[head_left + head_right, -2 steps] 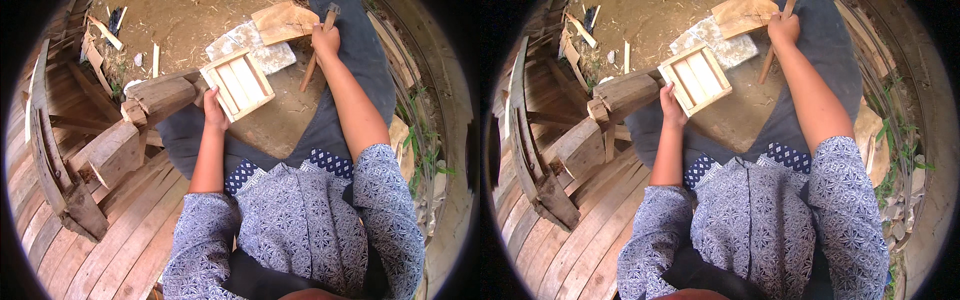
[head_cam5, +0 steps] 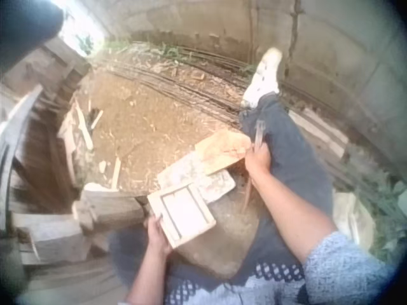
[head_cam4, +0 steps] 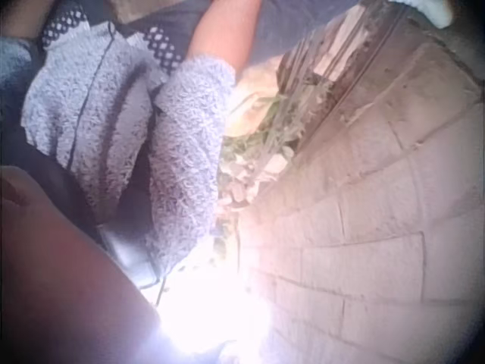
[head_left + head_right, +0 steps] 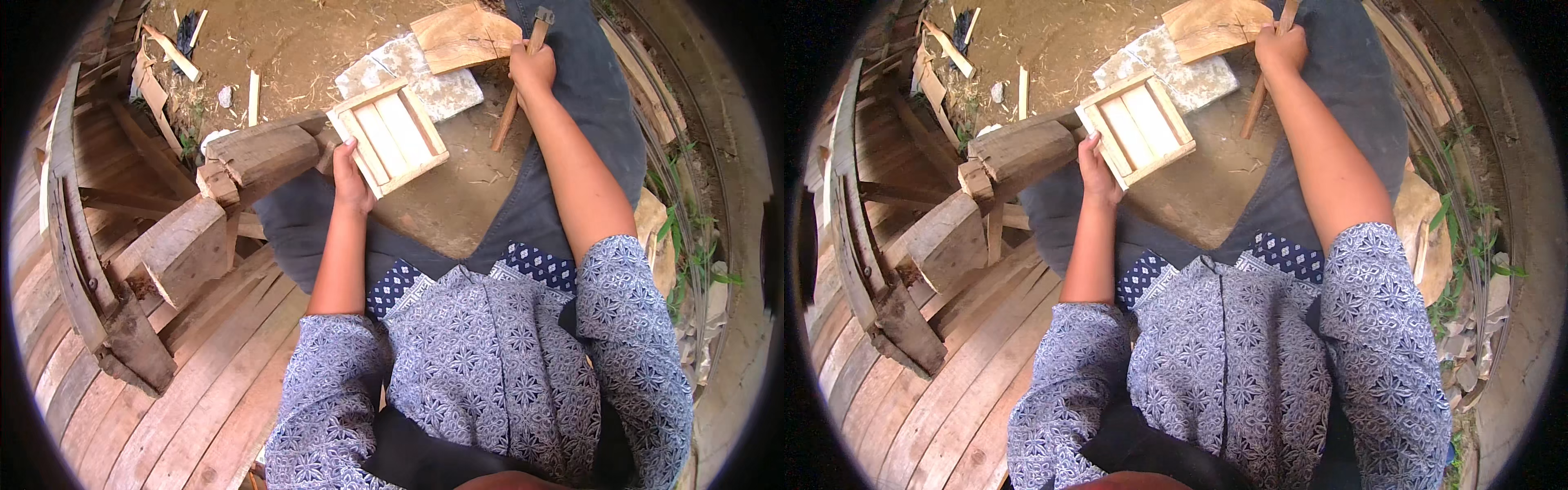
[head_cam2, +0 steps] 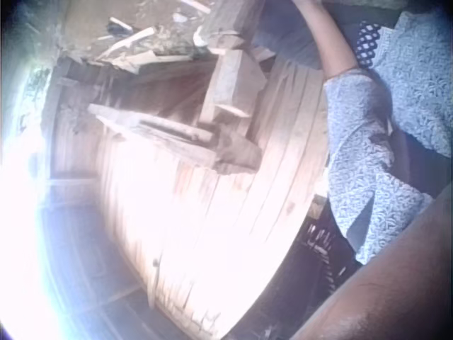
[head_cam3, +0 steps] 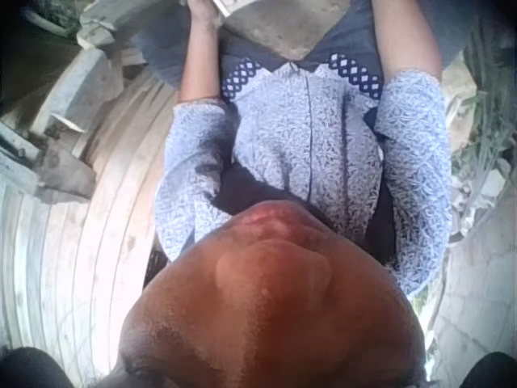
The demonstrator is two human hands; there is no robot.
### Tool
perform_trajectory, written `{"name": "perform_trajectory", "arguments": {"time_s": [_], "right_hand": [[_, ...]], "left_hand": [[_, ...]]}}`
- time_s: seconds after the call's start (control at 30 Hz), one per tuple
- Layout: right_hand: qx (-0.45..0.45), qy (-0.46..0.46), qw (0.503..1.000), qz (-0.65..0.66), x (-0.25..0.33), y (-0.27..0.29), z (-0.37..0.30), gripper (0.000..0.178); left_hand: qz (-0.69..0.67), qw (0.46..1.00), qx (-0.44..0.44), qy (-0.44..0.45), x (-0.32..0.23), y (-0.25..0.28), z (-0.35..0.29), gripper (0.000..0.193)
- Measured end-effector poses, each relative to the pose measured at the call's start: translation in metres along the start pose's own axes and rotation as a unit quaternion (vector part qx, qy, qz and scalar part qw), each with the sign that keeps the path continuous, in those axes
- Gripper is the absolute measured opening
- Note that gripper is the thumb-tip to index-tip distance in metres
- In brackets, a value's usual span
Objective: The person assembles a small wooden box by fitting pieces together and using a hammer to secure them. The person repeatedly adjusts the box and hammers the joints to ensure they are tight.
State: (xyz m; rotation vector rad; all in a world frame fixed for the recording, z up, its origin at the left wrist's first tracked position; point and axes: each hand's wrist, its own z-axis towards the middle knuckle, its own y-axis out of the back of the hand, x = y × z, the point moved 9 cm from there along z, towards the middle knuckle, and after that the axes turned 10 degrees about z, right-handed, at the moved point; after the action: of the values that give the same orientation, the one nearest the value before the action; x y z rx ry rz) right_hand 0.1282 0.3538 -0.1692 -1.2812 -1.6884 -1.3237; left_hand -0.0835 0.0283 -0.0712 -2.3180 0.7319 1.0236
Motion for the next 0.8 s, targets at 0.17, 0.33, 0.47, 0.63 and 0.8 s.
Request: {"name": "perform_trajectory", "arguments": {"time_s": [0.17, 0.33, 0.47, 0.63, 0.8], "right_hand": [[-0.001, -0.028, 0.996, -0.089, -0.018, 0.003, 0.003, 0.042], [0.049, 0.002, 0.994, -0.101, -0.008, -0.001, -0.003, 0.045], [0.099, 0.088, 0.985, -0.108, 0.027, -0.004, -0.026, 0.045], [0.226, 0.151, 0.961, -0.053, 0.047, -0.02, -0.075, 0.041], [0.322, 0.14, 0.935, -0.044, 0.046, -0.038, -0.145, 0.044]], "left_hand": [[-0.036, 0.999, -0.023, 0.009, -0.002, 0.001, -0.002, 0.067], [-0.194, 0.98, 0.04, 0.016, -0.007, -0.008, -0.007, 0.067], [0.008, 1.0, -0.015, 0.008, -0.02, -0.004, 0.003, 0.063], [0.463, 0.874, -0.051, -0.135, -0.066, -0.007, 0.038, 0.064], [0.617, 0.773, -0.052, -0.135, -0.061, -0.018, 0.053, 0.069]]}}
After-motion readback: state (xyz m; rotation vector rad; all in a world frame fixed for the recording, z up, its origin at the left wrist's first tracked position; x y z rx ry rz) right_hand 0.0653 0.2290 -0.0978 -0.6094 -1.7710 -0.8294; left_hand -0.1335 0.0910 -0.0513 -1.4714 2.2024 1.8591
